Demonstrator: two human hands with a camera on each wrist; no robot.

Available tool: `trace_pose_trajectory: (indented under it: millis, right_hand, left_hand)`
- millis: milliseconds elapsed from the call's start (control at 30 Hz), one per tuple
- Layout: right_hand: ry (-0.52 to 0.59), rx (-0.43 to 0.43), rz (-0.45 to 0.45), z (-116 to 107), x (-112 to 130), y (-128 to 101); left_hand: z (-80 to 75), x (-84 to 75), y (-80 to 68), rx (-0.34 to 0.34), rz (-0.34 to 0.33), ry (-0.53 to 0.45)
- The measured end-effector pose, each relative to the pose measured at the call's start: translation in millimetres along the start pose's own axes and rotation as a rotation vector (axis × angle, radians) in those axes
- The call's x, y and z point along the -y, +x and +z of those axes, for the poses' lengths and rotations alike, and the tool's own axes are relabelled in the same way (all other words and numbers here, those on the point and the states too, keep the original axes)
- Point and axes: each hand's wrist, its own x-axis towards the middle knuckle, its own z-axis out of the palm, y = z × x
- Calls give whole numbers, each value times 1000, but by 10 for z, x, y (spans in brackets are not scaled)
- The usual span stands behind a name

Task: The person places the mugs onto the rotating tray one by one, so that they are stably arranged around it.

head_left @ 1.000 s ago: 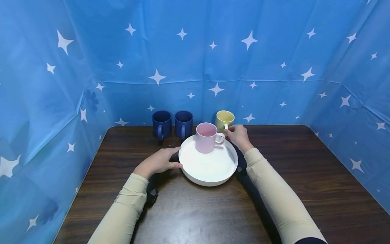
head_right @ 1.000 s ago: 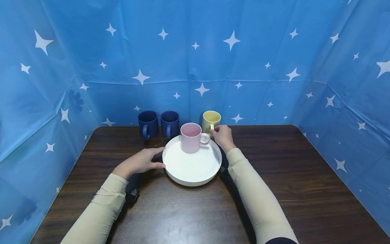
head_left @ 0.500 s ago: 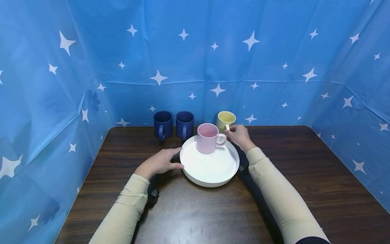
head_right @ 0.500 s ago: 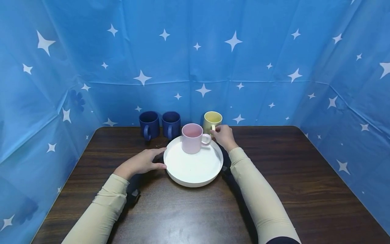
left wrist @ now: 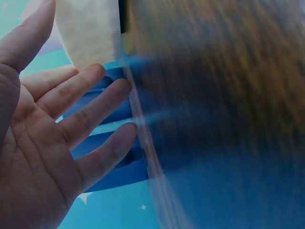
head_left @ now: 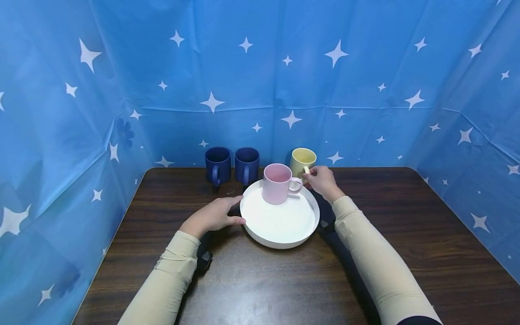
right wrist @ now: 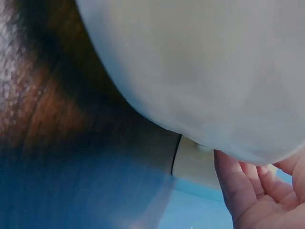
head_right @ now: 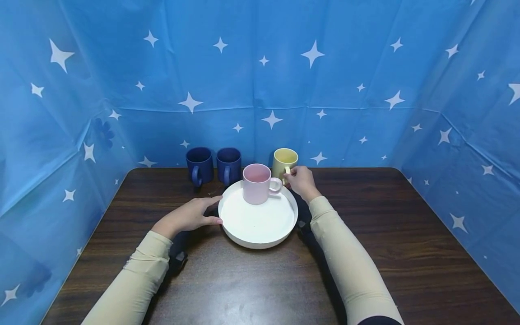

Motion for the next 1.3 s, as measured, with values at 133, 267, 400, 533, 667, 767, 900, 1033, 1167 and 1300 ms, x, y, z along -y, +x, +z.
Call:
trace_pose_trajectory:
  millis: [133,267,400,533,667,767,900,1033,1167,1300]
  right_hand:
    - [0,1,5,-4,3,-12]
    - [11,3,9,-27,13,-42]
    - [23,5,3,-80,24,-81]
    - [34,-9,-26,-151,35,-121]
    - [38,-32,-50,-225,62,-169]
    - [30,-50,-50,-280,87,-216]
    - [32,-68,-52,-367,130,-294]
    - [35,-78,-57,-459,167,-376]
    - [27,-93,-60,-541,180,-463]
    - [29,-102,-64,-609,194,-560]
  left_hand:
    - [5,8,12,3,-5,3]
    - [2,13,19,10,-15,1]
    - [-6,6,20,14,-15,1]
    - [-4,1,20,14,-9,-3]
    - [9,10,28,14,-9,4]
    - [13,14,29,13,-8,12]
    - [10,10,21,6,-8,12]
    - [4,-1,19,0,-11,4]
    - [1,-9,22,-1,-8,5]
    - [2,-7,19,0,-13,9]
